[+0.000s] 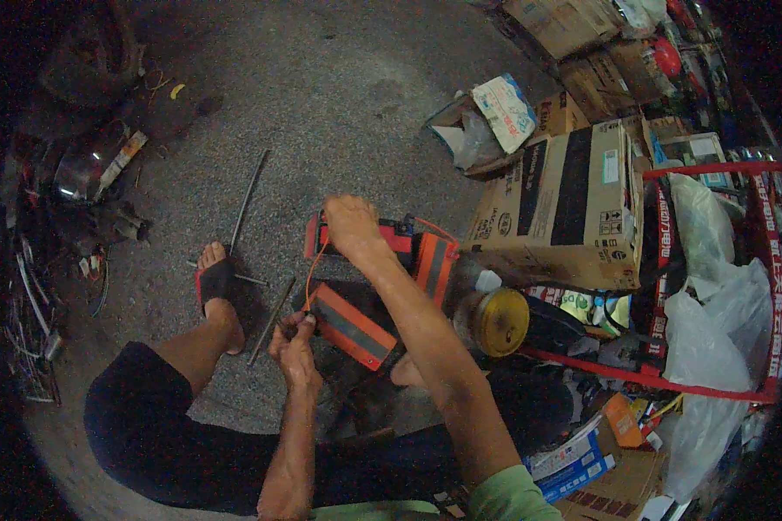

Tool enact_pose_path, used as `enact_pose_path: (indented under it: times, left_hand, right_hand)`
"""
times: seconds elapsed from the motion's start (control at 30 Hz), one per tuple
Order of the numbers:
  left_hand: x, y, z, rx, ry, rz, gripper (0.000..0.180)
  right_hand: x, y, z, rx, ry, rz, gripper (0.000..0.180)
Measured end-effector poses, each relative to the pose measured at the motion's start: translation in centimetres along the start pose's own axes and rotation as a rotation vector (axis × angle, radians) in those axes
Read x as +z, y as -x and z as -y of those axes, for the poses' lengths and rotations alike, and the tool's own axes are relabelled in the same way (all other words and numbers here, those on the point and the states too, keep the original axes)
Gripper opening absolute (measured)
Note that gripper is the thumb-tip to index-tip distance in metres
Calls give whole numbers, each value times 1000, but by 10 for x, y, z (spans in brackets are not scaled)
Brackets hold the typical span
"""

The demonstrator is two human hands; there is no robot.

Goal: The person sits on the floor and connects red and black wires to the terminals of three rectangular battery packs. They use a metal rod to tighten the connections and inspect the setup.

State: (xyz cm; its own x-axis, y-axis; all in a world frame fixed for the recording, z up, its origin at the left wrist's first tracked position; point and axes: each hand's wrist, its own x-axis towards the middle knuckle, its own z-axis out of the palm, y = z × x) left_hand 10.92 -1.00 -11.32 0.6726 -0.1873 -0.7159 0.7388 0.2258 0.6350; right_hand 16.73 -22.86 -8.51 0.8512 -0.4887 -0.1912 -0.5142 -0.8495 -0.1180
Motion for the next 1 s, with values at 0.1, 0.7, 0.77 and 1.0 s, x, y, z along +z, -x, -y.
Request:
enact_pose_path:
  times: [0.1,0.7,0.77,1.0]
  left_hand:
    - [0,0,0,0,13,10,17]
    - [-1,4,-4,76,100,115,27]
    - [0,5,-3,72,75,99,32]
    - [1,-3,8,121,-288,85,28]
  right_hand:
    - [0,2,0,-11,5,-14,17]
    - [-4,6,4,25,-8,-43,15]
    - [-1,6,3,13,12,-49,14]
    - [6,5,6,2,61,-61,13]
